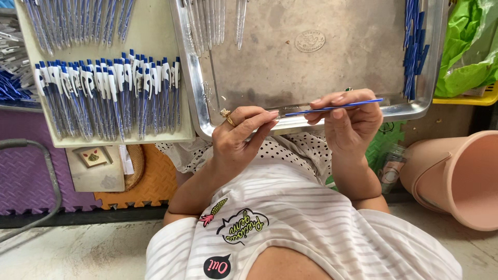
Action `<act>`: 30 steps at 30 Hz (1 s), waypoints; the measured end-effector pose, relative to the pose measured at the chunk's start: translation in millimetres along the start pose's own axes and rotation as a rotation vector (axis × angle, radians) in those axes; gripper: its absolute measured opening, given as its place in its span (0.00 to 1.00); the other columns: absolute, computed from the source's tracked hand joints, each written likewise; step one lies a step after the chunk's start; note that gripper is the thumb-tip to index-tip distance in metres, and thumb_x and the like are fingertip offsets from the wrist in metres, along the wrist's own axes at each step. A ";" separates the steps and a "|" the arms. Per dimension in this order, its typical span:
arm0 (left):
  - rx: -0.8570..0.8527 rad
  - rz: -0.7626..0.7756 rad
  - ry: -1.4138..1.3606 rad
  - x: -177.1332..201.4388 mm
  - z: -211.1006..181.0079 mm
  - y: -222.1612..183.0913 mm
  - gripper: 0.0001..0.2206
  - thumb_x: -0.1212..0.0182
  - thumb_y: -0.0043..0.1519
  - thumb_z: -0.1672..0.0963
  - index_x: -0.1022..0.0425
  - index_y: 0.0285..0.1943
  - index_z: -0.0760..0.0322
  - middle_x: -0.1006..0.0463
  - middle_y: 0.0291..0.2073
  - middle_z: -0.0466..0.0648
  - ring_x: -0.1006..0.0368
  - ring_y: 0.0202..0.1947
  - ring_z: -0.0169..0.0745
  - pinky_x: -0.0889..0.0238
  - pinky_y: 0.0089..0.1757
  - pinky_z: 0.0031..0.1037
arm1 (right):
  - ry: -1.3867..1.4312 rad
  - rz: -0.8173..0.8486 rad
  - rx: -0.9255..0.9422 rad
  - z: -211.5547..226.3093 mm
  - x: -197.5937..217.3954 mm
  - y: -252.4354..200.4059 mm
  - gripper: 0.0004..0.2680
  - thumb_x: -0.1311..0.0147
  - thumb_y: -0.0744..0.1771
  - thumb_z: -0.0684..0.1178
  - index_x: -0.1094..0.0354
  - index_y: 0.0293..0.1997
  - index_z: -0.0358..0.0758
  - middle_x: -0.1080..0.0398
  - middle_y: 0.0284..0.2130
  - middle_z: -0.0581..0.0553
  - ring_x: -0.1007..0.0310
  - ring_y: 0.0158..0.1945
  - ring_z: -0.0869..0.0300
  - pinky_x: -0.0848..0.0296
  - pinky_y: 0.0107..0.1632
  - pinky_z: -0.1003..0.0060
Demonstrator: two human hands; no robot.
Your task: The person assembles ballpoint pens by hand, inserting ink cartridges and springs into pen barrels and snapping them together.
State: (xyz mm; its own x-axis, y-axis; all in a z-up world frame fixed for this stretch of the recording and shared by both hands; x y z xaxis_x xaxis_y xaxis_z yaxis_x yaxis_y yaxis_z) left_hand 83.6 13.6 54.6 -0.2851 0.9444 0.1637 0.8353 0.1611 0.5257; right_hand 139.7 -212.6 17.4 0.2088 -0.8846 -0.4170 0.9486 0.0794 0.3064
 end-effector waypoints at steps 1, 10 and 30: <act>0.001 -0.001 0.000 0.3 -0.1 -0.3 0.07 0.27 0.61 0.63 0.14 0.46 0.64 0.16 0.38 0.49 0.16 0.39 0.43 0.21 0.42 0.30 | 0.000 0.001 -0.001 0.0 -2.4 0.4 0.09 0.46 0.71 0.41 0.44 0.45 0.27 0.27 0.39 0.15 0.16 0.36 0.39 0.13 0.39 0.57; -0.016 0.037 0.058 -4.4 -0.9 -0.5 0.07 0.29 0.63 0.63 0.14 0.48 0.64 0.16 0.39 0.49 0.16 0.40 0.42 0.21 0.42 0.30 | -0.032 -0.021 -0.004 -0.7 2.7 -2.7 0.09 0.44 0.70 0.43 0.43 0.44 0.27 0.27 0.38 0.16 0.16 0.35 0.41 0.13 0.38 0.57; -0.081 0.056 0.166 -13.5 -11.1 -1.0 0.07 0.30 0.63 0.62 0.14 0.48 0.60 0.17 0.39 0.45 0.17 0.38 0.40 0.23 0.41 0.28 | -0.138 0.006 -0.116 -23.8 -11.6 -11.8 0.09 0.41 0.69 0.43 0.37 0.42 0.25 0.26 0.37 0.19 0.17 0.34 0.44 0.14 0.38 0.56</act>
State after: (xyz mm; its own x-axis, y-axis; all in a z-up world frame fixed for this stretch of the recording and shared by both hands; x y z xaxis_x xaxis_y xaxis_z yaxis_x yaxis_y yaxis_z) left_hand 81.4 -2.5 61.1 -0.3185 0.8898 0.3268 0.8136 0.0797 0.5759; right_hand 131.8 -192.4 -1.8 0.1871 -0.9380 -0.2919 0.9702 0.1298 0.2047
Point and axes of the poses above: each hand's wrist, its own y-axis towards the middle knuckle, its own x-axis out of the back of the hand, z = x × y, the point moved 10 cm from there along y, towards the middle knuckle
